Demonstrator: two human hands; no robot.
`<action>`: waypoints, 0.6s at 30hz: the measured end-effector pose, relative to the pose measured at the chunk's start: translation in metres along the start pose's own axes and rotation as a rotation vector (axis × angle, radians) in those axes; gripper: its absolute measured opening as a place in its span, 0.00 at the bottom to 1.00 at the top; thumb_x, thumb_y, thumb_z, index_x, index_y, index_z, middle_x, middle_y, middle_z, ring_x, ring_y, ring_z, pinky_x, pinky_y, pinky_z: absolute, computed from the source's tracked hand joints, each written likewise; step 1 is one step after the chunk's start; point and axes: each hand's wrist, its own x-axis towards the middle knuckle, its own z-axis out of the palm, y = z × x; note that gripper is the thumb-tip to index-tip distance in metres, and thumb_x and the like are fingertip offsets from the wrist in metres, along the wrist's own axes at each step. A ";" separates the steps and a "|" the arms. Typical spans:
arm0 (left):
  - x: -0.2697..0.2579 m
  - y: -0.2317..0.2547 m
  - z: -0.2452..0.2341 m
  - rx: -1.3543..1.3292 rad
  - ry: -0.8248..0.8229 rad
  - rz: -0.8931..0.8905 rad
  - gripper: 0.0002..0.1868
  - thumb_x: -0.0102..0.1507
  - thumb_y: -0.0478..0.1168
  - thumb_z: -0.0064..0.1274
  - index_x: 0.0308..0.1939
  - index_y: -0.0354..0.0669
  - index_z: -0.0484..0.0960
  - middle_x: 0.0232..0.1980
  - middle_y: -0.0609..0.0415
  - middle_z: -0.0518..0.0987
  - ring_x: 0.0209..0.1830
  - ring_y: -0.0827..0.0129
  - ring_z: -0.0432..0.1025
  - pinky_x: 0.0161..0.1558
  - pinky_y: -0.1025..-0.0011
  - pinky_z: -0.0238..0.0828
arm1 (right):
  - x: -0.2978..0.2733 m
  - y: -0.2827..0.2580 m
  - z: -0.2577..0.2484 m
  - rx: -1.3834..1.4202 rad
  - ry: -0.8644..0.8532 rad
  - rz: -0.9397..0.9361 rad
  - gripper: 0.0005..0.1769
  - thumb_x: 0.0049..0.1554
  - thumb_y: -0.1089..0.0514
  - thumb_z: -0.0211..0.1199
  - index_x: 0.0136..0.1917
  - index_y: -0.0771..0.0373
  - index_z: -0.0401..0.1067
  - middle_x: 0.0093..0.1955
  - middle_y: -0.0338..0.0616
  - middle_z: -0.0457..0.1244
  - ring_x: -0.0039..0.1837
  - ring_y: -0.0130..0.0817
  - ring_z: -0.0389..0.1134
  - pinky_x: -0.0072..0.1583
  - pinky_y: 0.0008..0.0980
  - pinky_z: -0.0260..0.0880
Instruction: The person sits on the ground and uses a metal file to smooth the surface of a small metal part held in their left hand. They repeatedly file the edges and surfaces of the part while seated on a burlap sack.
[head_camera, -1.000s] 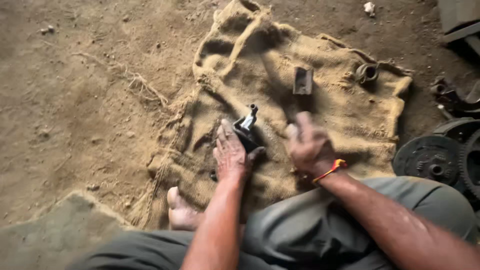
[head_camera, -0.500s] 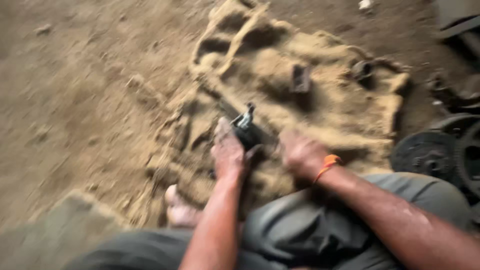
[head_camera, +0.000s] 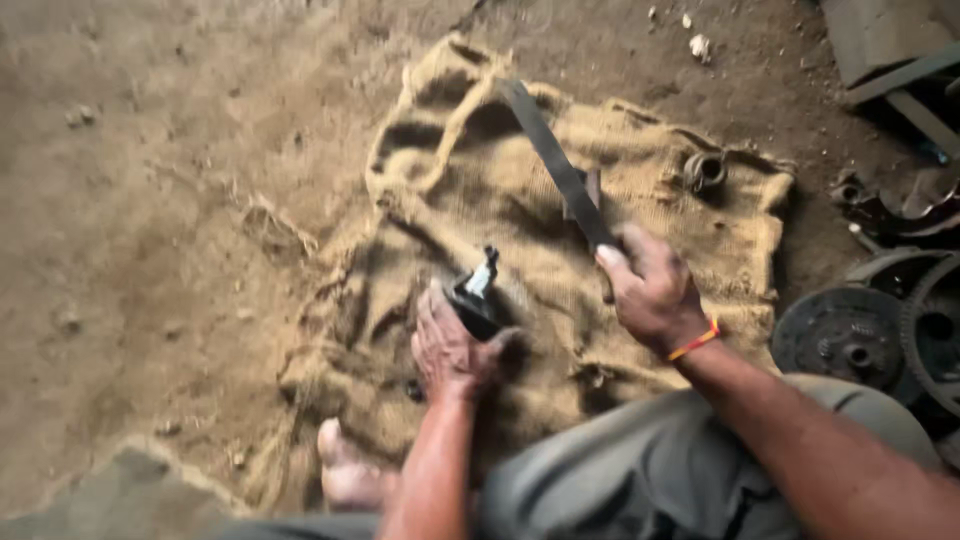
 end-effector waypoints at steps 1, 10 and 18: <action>0.009 0.007 -0.002 0.001 0.018 -0.011 0.72 0.43 0.66 0.73 0.77 0.39 0.45 0.77 0.39 0.54 0.77 0.47 0.53 0.70 0.49 0.51 | 0.001 0.000 0.002 0.158 -0.023 0.108 0.09 0.63 0.54 0.57 0.49 0.61 0.72 0.31 0.43 0.63 0.31 0.31 0.64 0.34 0.33 0.63; 0.031 0.017 -0.012 -0.142 -0.053 -0.130 0.69 0.44 0.57 0.77 0.78 0.50 0.45 0.75 0.35 0.53 0.69 0.42 0.63 0.63 0.50 0.66 | 0.020 -0.002 0.022 0.522 -0.085 0.141 0.07 0.64 0.57 0.54 0.49 0.60 0.71 0.29 0.35 0.61 0.27 0.20 0.57 0.30 0.24 0.58; 0.043 0.050 -0.048 -0.694 -0.018 -0.001 0.59 0.47 0.49 0.74 0.73 0.47 0.51 0.53 0.47 0.71 0.52 0.64 0.73 0.56 0.63 0.77 | 0.038 0.007 0.027 0.537 -0.076 0.162 0.08 0.65 0.56 0.54 0.50 0.61 0.70 0.30 0.35 0.61 0.28 0.20 0.58 0.30 0.23 0.59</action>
